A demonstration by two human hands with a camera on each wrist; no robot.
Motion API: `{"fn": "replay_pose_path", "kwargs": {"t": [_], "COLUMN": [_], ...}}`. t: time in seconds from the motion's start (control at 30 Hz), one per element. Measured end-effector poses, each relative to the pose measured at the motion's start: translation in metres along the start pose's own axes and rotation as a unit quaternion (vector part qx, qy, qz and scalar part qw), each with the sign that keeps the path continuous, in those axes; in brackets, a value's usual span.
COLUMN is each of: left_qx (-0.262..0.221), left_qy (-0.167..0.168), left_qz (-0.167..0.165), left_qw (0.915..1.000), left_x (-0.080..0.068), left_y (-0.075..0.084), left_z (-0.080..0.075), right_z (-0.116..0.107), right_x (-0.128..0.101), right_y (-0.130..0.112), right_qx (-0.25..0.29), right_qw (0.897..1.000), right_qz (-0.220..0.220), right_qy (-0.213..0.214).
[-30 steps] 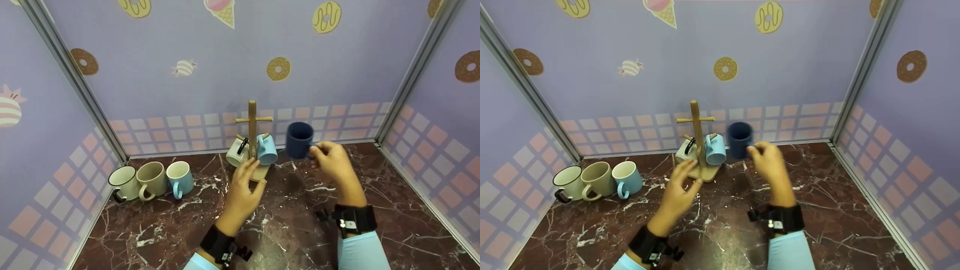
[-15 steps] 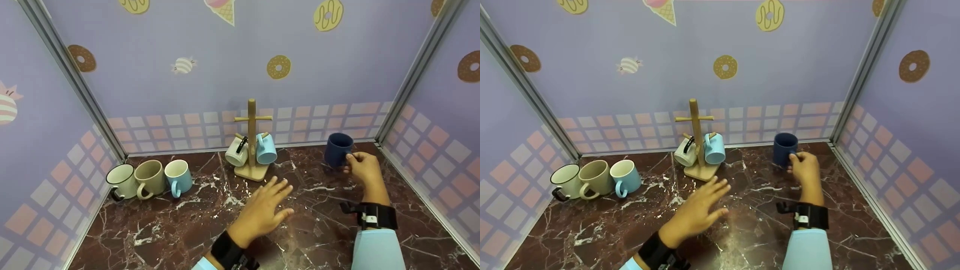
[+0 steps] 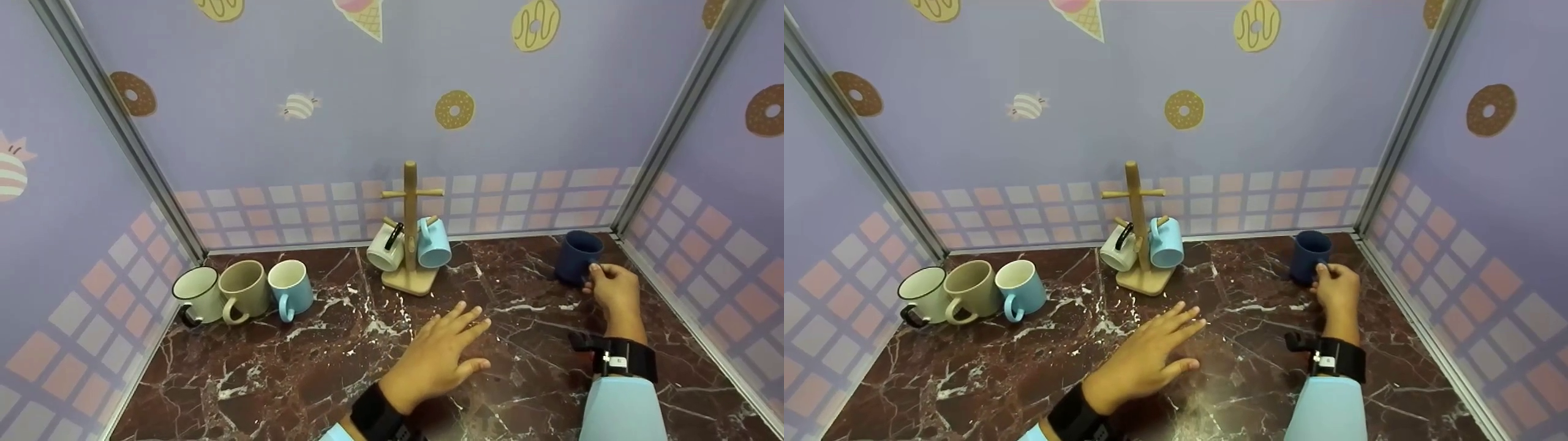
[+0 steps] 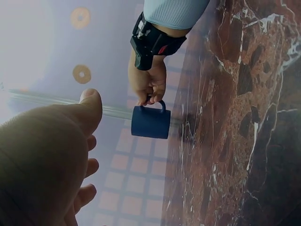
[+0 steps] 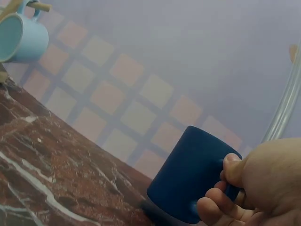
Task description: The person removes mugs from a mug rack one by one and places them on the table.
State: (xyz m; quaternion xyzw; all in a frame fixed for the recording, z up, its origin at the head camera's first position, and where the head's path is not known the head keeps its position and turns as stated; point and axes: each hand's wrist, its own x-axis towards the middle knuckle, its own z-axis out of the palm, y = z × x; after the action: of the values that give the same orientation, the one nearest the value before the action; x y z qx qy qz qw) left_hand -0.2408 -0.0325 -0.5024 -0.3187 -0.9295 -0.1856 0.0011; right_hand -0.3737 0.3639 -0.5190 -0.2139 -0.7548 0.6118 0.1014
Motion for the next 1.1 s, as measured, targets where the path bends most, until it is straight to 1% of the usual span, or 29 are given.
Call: {"fn": "replay_pose_path", "kwargs": {"t": [0.2,0.47,0.63,0.73,0.83,0.93,1.03,1.1], "left_qx": [0.011,0.019,0.022,0.024,0.026,0.028,0.029,0.028], "left_qy": [-0.005,-0.001,0.0,-0.004,-0.009,-0.014,-0.017,-0.02], "left_qz": [0.0,0.012,0.011,0.015,0.017,0.015,0.012,0.01], "left_qw": [0.9999,0.9998,0.9997,0.9996,0.9995,0.9994,0.9994,0.9994], "left_x": [0.0,-0.002,-0.003,-0.003,-0.003,-0.002,-0.003,-0.004], "left_y": [0.003,0.008,0.009,0.012,0.014,0.015,0.014,0.014], "left_z": [0.001,0.001,0.003,0.005,0.006,0.005,0.004,0.002], "right_z": [-0.006,-0.013,-0.018,-0.021,-0.021,-0.02,-0.017,-0.015], "right_x": [0.002,0.003,0.005,0.006,0.007,0.006,0.004,0.002], "right_y": [0.009,0.013,0.013,0.013,0.013,0.013,0.014,0.013], "right_qx": [0.023,0.061,0.117,0.142,0.15,0.161,0.15,0.125], "right_qw": [0.999,0.996,0.987,0.982,0.981,0.977,0.976,0.975], "right_qz": [0.023,0.054,0.076,0.083,0.084,0.084,0.071,0.047], "right_qy": [0.012,0.041,0.079,0.089,0.093,0.109,0.14,0.176]}}
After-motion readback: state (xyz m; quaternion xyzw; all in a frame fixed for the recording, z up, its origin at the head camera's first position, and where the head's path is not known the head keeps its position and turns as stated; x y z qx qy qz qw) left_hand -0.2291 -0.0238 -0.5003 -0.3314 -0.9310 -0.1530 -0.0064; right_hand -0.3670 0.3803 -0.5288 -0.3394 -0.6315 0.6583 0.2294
